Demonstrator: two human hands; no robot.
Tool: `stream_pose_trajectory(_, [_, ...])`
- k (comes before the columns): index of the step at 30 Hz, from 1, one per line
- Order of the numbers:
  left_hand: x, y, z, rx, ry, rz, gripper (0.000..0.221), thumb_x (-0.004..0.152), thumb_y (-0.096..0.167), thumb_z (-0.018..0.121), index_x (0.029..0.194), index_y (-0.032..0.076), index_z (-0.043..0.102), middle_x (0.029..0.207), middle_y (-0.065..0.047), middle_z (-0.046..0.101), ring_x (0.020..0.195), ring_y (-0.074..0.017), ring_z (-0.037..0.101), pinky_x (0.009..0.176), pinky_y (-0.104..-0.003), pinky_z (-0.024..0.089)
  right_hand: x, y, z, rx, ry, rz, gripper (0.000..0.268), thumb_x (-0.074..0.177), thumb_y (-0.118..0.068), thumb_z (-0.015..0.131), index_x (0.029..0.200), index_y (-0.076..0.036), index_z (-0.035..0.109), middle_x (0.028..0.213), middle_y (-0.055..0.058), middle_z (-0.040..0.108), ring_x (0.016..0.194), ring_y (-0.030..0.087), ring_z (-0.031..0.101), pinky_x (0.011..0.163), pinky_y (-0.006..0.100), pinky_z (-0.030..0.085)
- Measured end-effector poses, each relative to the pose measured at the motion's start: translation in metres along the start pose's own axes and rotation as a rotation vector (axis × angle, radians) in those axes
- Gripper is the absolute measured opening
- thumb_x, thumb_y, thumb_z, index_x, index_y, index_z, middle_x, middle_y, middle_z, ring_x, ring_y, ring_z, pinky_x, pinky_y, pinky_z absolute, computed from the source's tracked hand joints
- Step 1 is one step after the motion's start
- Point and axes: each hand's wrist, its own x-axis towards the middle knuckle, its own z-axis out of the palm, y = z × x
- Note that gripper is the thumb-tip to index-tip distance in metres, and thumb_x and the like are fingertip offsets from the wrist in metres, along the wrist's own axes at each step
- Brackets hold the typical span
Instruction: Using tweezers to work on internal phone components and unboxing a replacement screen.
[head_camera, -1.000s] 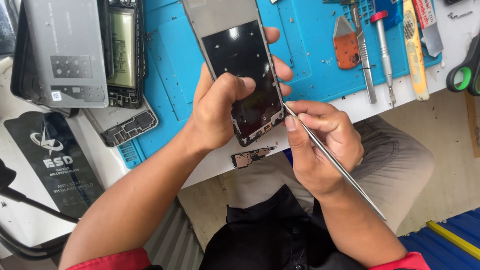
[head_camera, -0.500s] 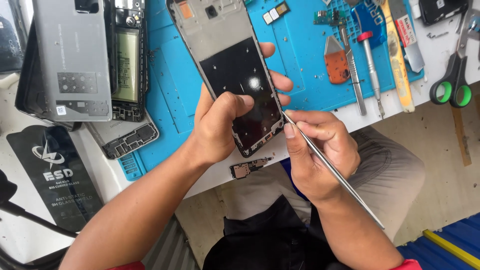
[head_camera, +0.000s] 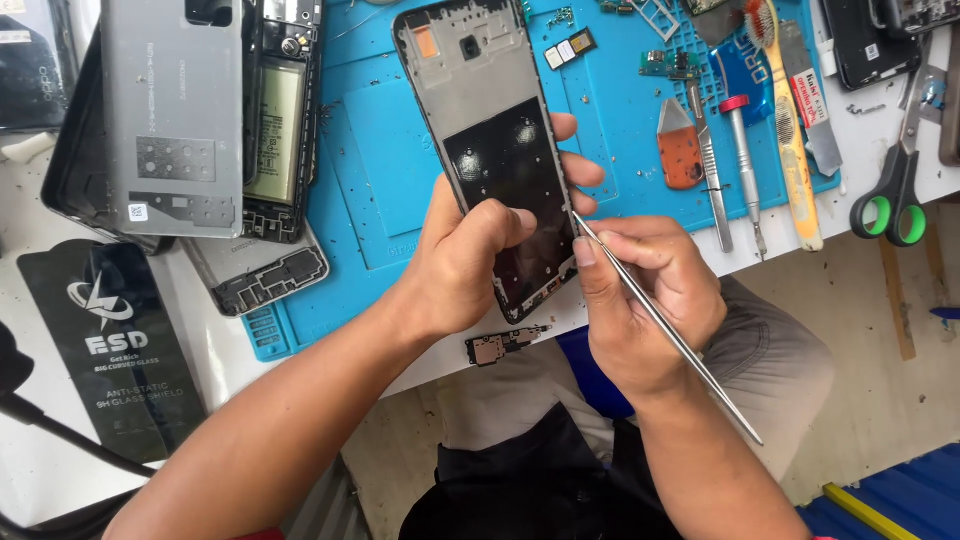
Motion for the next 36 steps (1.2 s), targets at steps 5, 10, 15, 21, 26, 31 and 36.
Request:
stream_pose_trajectory(5, [0.001, 0.004, 0.000, 0.133, 0.080, -0.035, 0.062, 0.078, 0.014, 0.049, 0.138, 0.003, 0.056, 0.112, -0.009, 0.064, 0.096, -0.0240, 0.063, 0.086, -0.040, 0.057, 0.005, -0.003, 0.001, -0.007, -0.017, -0.010, 0.014, 0.100, -0.004, 0.071, 0.098, 0.000, 0.059, 0.100, 0.020, 0.071, 0.093, 0.029, 0.074, 0.082, 0.033, 0.061])
stream_pose_trajectory(10, [0.003, -0.001, -0.001, 0.215, 0.093, -0.024, 0.059, 0.079, 0.016, 0.049, 0.137, 0.004, 0.057, 0.108, -0.009, 0.062, 0.093, -0.0212, 0.059, 0.080, -0.037, 0.052, 0.008, -0.003, -0.002, -0.005, -0.033, -0.053, 0.013, 0.099, -0.002, 0.071, 0.098, 0.000, 0.058, 0.099, 0.022, 0.071, 0.093, 0.032, 0.075, 0.082, 0.035, 0.061])
stream_pose_trajectory(15, [0.003, -0.005, -0.010, 0.134, 0.084, 0.035, 0.058, 0.082, 0.015, 0.051, 0.137, 0.002, 0.058, 0.108, -0.013, 0.065, 0.097, -0.0246, 0.064, 0.087, -0.040, 0.058, 0.017, -0.006, -0.002, -0.080, -0.105, -0.205, 0.013, 0.103, 0.001, 0.069, 0.097, 0.008, 0.059, 0.098, 0.028, 0.070, 0.092, 0.039, 0.072, 0.083, 0.043, 0.057])
stream_pose_trajectory(21, [0.000, -0.011, -0.002, 0.056, 0.096, -0.090, 0.060, 0.081, 0.012, 0.045, 0.139, 0.003, 0.058, 0.103, -0.009, 0.067, 0.063, -0.0153, 0.045, 0.051, -0.032, 0.037, 0.025, 0.003, -0.008, -0.151, -0.151, -0.314, 0.018, 0.102, 0.003, 0.073, 0.094, 0.010, 0.059, 0.096, 0.030, 0.067, 0.088, 0.041, 0.069, 0.077, 0.045, 0.056])
stream_pose_trajectory(26, [-0.001, -0.008, -0.006, 0.135, 0.055, -0.029, 0.059, 0.080, 0.016, 0.051, 0.137, 0.003, 0.059, 0.117, -0.012, 0.068, 0.108, -0.0247, 0.066, 0.093, -0.042, 0.057, 0.030, -0.007, -0.015, -0.156, -0.190, -0.276, 0.016, 0.102, -0.002, 0.070, 0.095, 0.010, 0.062, 0.097, 0.028, 0.068, 0.090, 0.041, 0.069, 0.083, 0.047, 0.056])
stream_pose_trajectory(31, [-0.003, -0.015, -0.002, 0.120, 0.077, -0.048, 0.066, 0.075, 0.025, 0.059, 0.136, 0.001, 0.059, 0.112, -0.013, 0.071, 0.096, -0.0231, 0.069, 0.084, -0.035, 0.057, 0.033, -0.016, -0.022, -0.087, -0.172, -0.208, 0.013, 0.100, -0.005, 0.064, 0.096, 0.006, 0.061, 0.095, 0.023, 0.067, 0.085, 0.036, 0.068, 0.078, 0.042, 0.056])
stream_pose_trajectory(36, [0.001, -0.004, 0.006, -0.066, 0.170, -0.163, 0.071, 0.071, 0.020, 0.061, 0.138, -0.003, 0.056, 0.109, -0.018, 0.068, 0.091, -0.0307, 0.069, 0.065, -0.043, 0.062, 0.032, -0.013, -0.026, 0.028, -0.158, -0.195, 0.010, 0.100, -0.002, 0.062, 0.099, 0.007, 0.060, 0.099, 0.028, 0.066, 0.083, 0.039, 0.070, 0.077, 0.043, 0.061])
